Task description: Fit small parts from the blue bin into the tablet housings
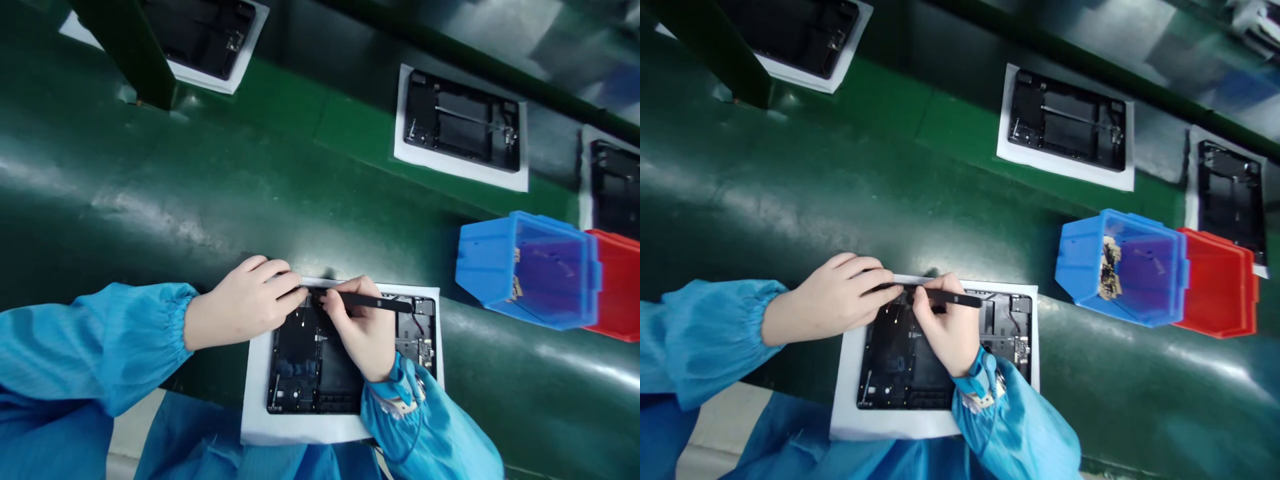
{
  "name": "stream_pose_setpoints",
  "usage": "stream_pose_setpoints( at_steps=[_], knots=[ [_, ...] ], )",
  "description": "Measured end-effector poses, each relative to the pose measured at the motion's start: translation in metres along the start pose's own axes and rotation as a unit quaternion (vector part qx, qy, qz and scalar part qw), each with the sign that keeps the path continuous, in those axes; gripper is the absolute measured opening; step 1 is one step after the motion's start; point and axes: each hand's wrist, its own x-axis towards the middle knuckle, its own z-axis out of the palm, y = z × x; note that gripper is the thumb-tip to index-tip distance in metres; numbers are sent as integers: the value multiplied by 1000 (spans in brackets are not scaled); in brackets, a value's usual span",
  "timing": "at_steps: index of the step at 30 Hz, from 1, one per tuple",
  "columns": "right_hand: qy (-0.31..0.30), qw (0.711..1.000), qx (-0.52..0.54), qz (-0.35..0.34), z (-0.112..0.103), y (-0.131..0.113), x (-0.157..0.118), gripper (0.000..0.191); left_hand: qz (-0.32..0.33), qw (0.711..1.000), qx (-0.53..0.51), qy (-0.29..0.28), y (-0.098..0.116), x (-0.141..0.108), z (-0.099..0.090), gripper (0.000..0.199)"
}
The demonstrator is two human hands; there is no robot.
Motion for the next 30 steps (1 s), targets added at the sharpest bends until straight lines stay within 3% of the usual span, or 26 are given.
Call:
stream_pose_setpoints(
  at_steps=[7, 24, 27, 30],
  knots=[
    [18, 998, 53, 32, -2, 2, -1, 12, -11, 1000, -9, 1, -3, 0, 2, 21],
    [22, 999, 21, 14, -1, 5, -1, 12, 22, 999, -33, -14, -2, -1, 8, 25],
    [14, 1000, -2, -5, -5, 7, -1, 13, 36, 998, -29, -43, -1, 1, 8, 38],
    [66, 997, 14, -41, -11, 8, -4, 8, 25, 997, -21, -66, 3, 5, 8, 62]
  ],
)
